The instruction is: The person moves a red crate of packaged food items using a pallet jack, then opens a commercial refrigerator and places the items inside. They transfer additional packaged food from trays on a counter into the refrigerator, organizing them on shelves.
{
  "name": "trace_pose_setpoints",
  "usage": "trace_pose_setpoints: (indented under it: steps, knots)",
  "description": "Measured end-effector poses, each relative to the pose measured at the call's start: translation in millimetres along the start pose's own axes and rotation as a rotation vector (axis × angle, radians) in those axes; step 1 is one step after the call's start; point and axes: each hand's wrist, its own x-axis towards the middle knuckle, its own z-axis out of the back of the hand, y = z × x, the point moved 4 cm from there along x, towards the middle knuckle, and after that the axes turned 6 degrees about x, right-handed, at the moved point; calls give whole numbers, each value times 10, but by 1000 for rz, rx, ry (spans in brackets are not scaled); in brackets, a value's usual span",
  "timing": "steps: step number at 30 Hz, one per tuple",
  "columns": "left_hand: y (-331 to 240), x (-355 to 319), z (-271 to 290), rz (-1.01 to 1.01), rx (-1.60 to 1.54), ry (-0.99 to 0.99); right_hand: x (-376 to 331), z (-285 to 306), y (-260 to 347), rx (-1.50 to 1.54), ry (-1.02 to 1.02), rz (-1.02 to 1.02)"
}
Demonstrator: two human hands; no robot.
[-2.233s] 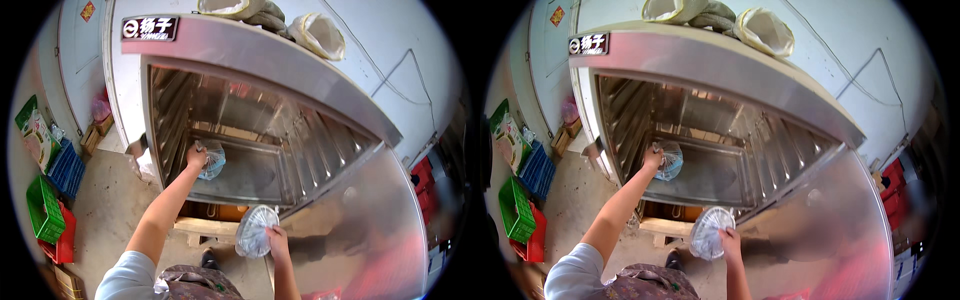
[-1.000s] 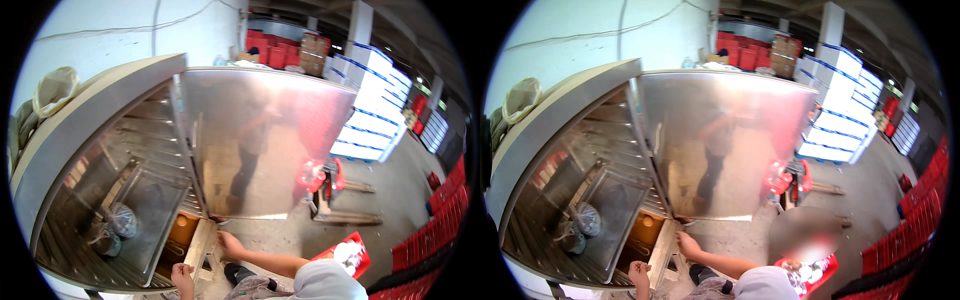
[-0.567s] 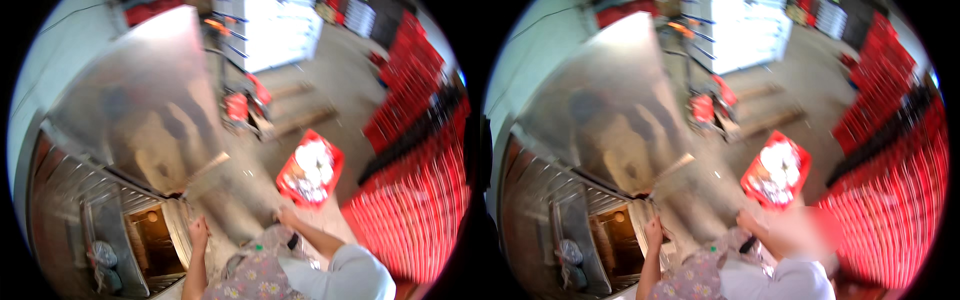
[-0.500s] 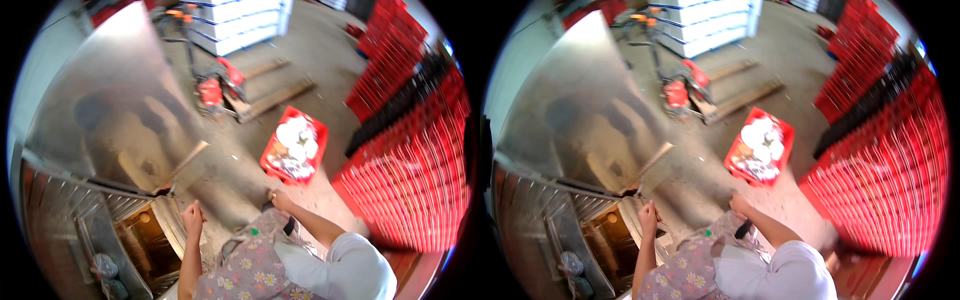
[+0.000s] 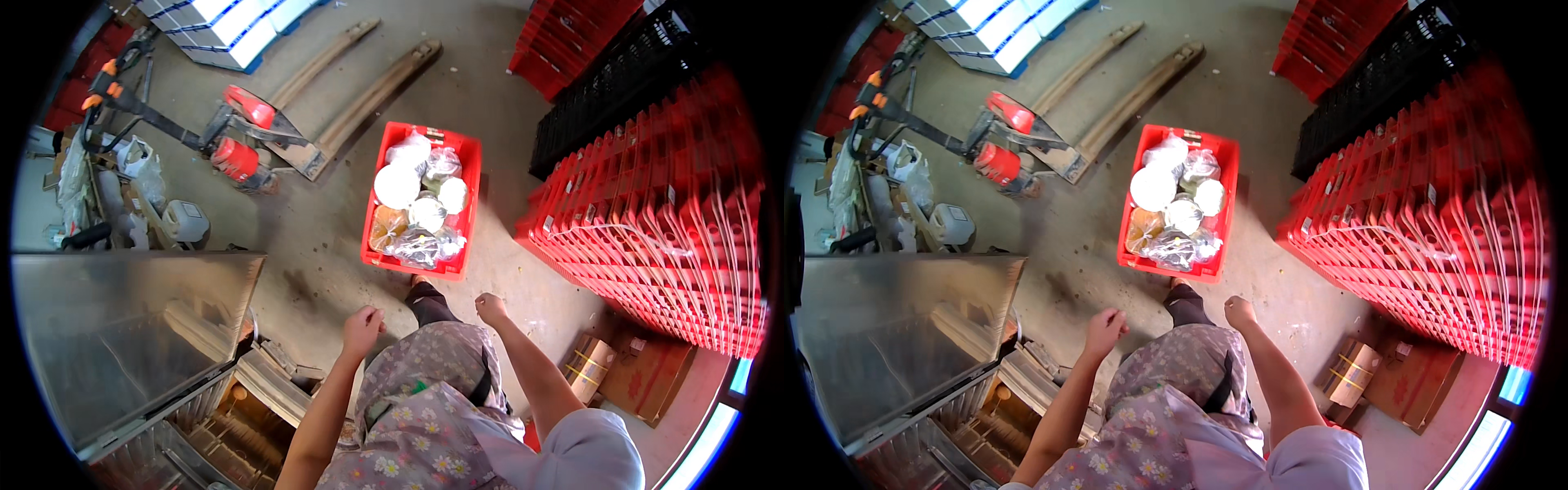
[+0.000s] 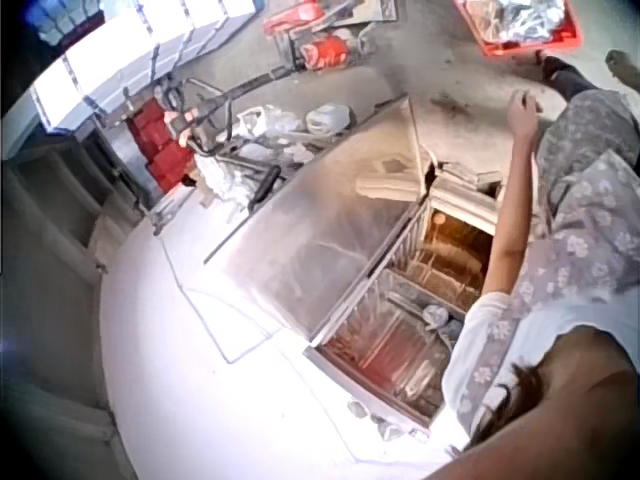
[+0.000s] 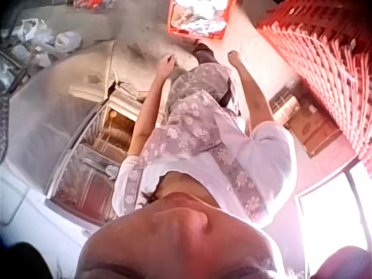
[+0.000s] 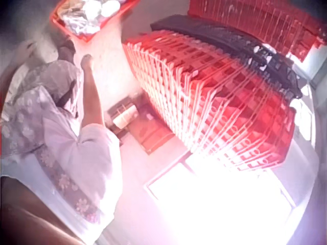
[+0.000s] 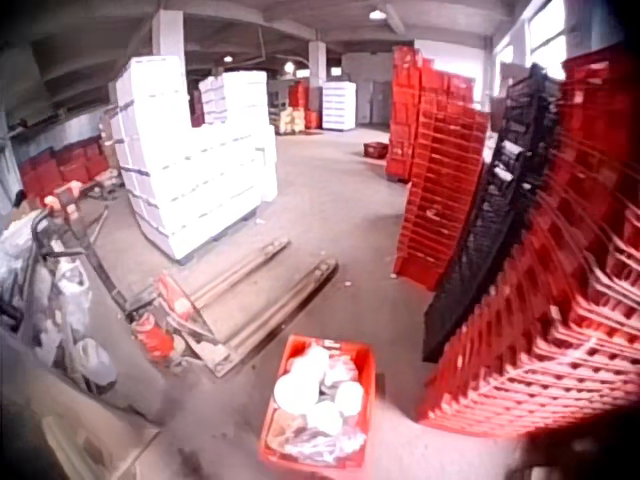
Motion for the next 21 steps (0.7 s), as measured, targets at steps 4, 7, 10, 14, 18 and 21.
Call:
trace_pose_setpoints:
  steps: [4,7,10,14,18,21]
  knots:
    - [297,691,-545,-44,162,147,644,43,-39,12,53,-81]
    - [477,1312,-825,85,217,134,1192,-31,-62,-134,35,-55]
    - [674,2053,-1053,-111,694,-61,1874,-140,-62,-247,-45,-94]
    - [688,2928,-1409,-182,1017,-102,2620,-321,-53,-279,-142,-113]
    - [961,3415,-1769,-316,1126,-15,3039,-562,152,-321,-312,-24]
    - [1338,3591,-1946,-286,1121,127,3218,-661,290,-332,-398,40]
